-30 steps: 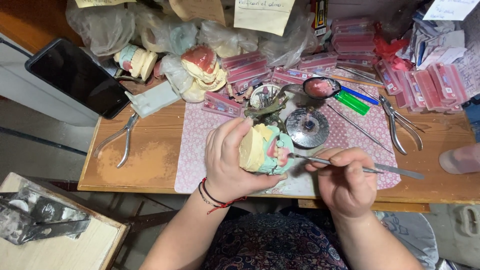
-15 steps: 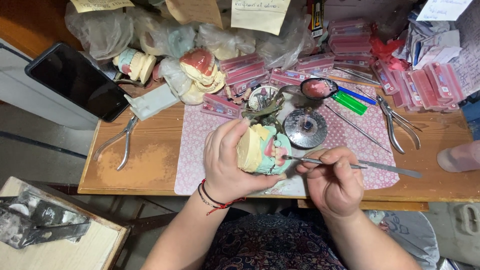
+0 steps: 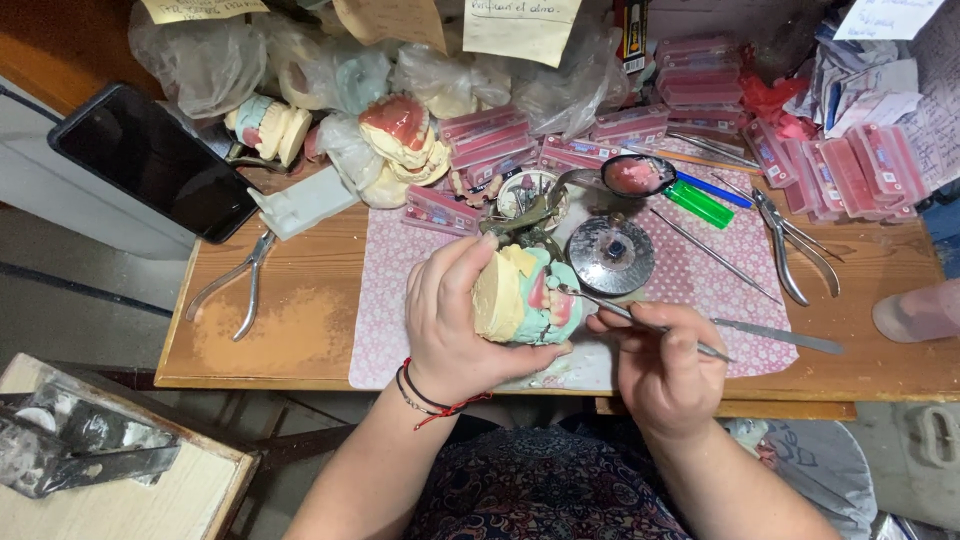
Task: A dental prosthetist is shaping the gum area of a dental model using a metal tool and pink wax.
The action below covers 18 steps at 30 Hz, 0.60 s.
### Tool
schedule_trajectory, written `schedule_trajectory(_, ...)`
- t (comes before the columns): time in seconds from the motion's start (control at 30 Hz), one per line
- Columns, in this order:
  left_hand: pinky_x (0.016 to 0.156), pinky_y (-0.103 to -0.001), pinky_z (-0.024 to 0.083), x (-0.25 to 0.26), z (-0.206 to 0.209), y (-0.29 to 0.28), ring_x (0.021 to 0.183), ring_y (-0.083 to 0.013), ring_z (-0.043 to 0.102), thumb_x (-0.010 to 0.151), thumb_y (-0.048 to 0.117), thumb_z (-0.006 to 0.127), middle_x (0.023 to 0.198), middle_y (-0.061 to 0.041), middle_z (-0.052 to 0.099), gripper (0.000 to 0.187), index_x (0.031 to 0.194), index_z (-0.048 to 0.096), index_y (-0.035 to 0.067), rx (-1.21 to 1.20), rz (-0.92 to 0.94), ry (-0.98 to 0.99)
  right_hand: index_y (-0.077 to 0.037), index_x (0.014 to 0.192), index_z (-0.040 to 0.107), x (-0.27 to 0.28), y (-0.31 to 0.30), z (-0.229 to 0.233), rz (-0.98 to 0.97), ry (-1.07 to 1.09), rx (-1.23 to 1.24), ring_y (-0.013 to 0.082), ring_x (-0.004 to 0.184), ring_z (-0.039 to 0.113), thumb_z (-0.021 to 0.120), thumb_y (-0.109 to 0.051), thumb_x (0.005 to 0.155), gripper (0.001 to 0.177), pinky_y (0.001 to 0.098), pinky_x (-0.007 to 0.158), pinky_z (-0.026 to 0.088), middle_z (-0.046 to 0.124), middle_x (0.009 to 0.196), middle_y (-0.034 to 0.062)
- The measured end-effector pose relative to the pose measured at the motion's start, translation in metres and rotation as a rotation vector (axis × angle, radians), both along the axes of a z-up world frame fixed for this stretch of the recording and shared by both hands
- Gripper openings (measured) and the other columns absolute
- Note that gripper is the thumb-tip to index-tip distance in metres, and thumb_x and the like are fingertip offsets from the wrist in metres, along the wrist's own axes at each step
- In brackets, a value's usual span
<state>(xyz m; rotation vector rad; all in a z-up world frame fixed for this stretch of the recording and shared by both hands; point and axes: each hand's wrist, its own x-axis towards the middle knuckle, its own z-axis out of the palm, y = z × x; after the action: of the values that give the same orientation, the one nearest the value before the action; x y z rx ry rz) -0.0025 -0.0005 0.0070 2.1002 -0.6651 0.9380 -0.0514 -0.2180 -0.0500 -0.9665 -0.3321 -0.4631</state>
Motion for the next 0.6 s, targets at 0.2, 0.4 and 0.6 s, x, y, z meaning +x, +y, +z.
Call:
schedule_trajectory(0.2,0.105,-0.046,0.054,0.0,-0.004,0.0,0.122,-0.0348,0.066,0.067,0.071,0.092,0.135,-0.018,0.061,0.11,0.146,0.046,0.009,0.0,0.034,0.013,-0.006,0.118,0.072,-0.004,0.002,-0.001,-0.35,-0.252,-0.325,0.0208,0.099,0.08,0.064,-0.036,0.11,0.031,0.0268,0.086,0.071,0.076,0.114,0.0112)
schedule_trajectory(0.4,0.108,-0.045,0.053,-0.001,-0.004,0.0,0.124,-0.0336,0.066,0.065,0.066,0.095,0.135,-0.016,0.061,0.11,0.145,0.047,0.007,0.002,0.06,0.032,0.003,0.098,0.067,-0.01,0.012,0.03,-0.603,-0.399,-0.635,0.0364,0.075,0.078,0.052,-0.038,0.109,0.045,0.041,0.068,0.068,0.072,0.084,0.0222)
schedule_trajectory(0.6,0.104,-0.045,0.053,0.0,-0.004,-0.001,0.121,-0.0335,0.067,0.065,0.067,0.094,0.133,-0.015,0.061,0.11,0.146,0.046,0.009,-0.003,0.062,0.04,0.007,0.107,0.066,-0.013,0.003,0.037,-0.556,-0.463,-0.832,0.0403,0.088,0.079,0.049,-0.032,0.108,0.043,0.0475,0.08,0.071,0.073,0.1,0.0273)
